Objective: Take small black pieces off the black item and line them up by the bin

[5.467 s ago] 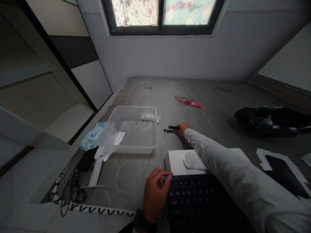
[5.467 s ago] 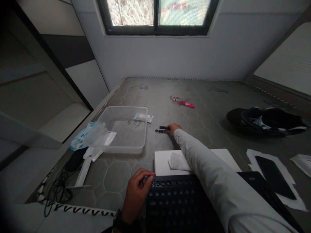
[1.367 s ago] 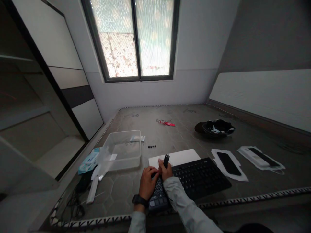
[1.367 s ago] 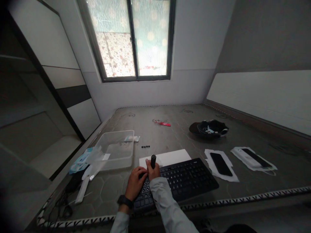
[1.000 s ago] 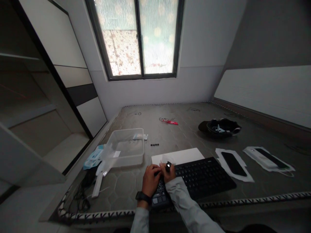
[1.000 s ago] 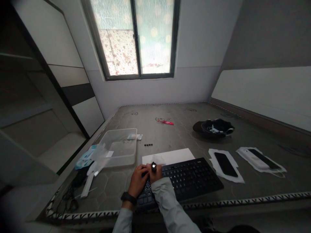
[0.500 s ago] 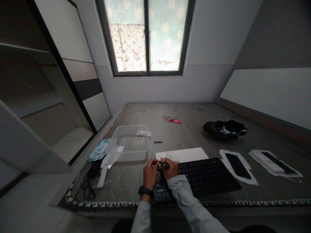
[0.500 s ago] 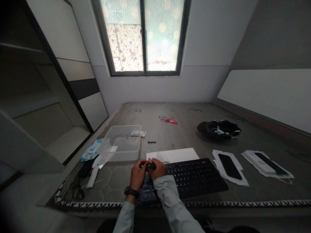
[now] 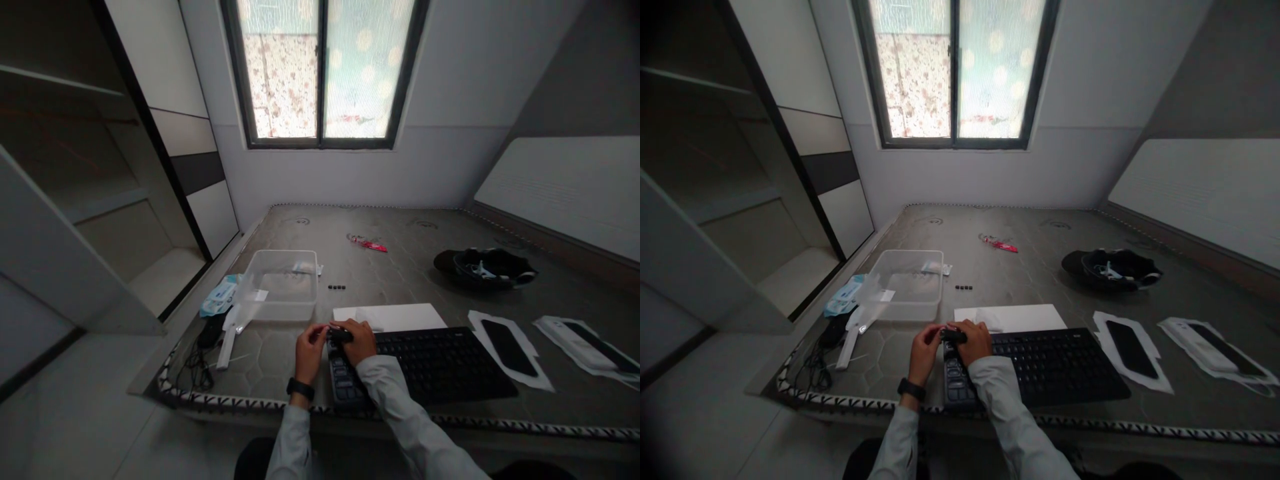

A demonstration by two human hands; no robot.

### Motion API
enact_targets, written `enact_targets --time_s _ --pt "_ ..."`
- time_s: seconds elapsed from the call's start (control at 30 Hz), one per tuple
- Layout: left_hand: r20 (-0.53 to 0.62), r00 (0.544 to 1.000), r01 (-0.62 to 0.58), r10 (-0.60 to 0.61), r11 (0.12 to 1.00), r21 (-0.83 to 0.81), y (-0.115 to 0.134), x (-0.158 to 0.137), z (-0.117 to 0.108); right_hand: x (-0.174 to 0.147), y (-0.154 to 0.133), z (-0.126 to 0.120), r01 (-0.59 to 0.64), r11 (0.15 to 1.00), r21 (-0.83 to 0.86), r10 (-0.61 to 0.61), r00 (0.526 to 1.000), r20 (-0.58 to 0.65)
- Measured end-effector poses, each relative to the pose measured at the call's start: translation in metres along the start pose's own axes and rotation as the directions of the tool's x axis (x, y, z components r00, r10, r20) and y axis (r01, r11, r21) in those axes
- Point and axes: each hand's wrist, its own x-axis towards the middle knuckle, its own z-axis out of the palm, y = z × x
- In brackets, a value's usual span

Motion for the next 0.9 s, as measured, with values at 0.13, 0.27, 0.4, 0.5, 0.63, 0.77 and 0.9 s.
enact_targets --time_s 0.13,0.27,0.4,0.5,0.63,0.77,0.9 --pt "-0.024 0.999 0.026 -0.026 0.999 -0.029 -0.0039 -0.0002 -0.0011 -0.0005 0.0056 0.0003 0.001 0.998 0.066 -0.004 0.999 0.052" --pt "-0.057 0.997 0.051 -0.053 0.998 -0.035 -0.0089 -0.0003 -0.0025 -0.0009 0.009 0.0007 -0.021 0.999 0.034 0.018 0.995 0.095" --pt "-0.08 0.994 0.07 -0.074 0.996 -0.055 -0.0093 0.0001 -0.0021 0.0001 0.0072 0.001 -0.006 1.0 -0.003 0.007 0.991 0.134" --pt "-0.076 0.994 0.079 -0.084 0.995 -0.065 -0.008 0.0006 -0.0004 0.0001 0.0053 0.0012 -0.017 1.0 -0.008 0.018 0.991 0.131" --pt "-0.064 0.994 0.087 -0.091 0.994 -0.061 -0.0075 0.0006 0.0018 -0.0011 0.0026 -0.0005 -0.012 1.0 0.0 0.012 0.993 0.12" --pt "-0.064 0.994 0.082 -0.085 0.996 -0.039 -0.0084 0.0005 0.0029 -0.001 0.0018 -0.0019 -0.01 1.0 0.004 0.01 0.995 0.103" --pt "-0.051 0.997 0.062 -0.062 0.998 -0.012 -0.0067 -0.0002 0.0027 0.0004 0.0024 -0.0011 -0.027 1.0 0.004 0.027 0.993 0.115"
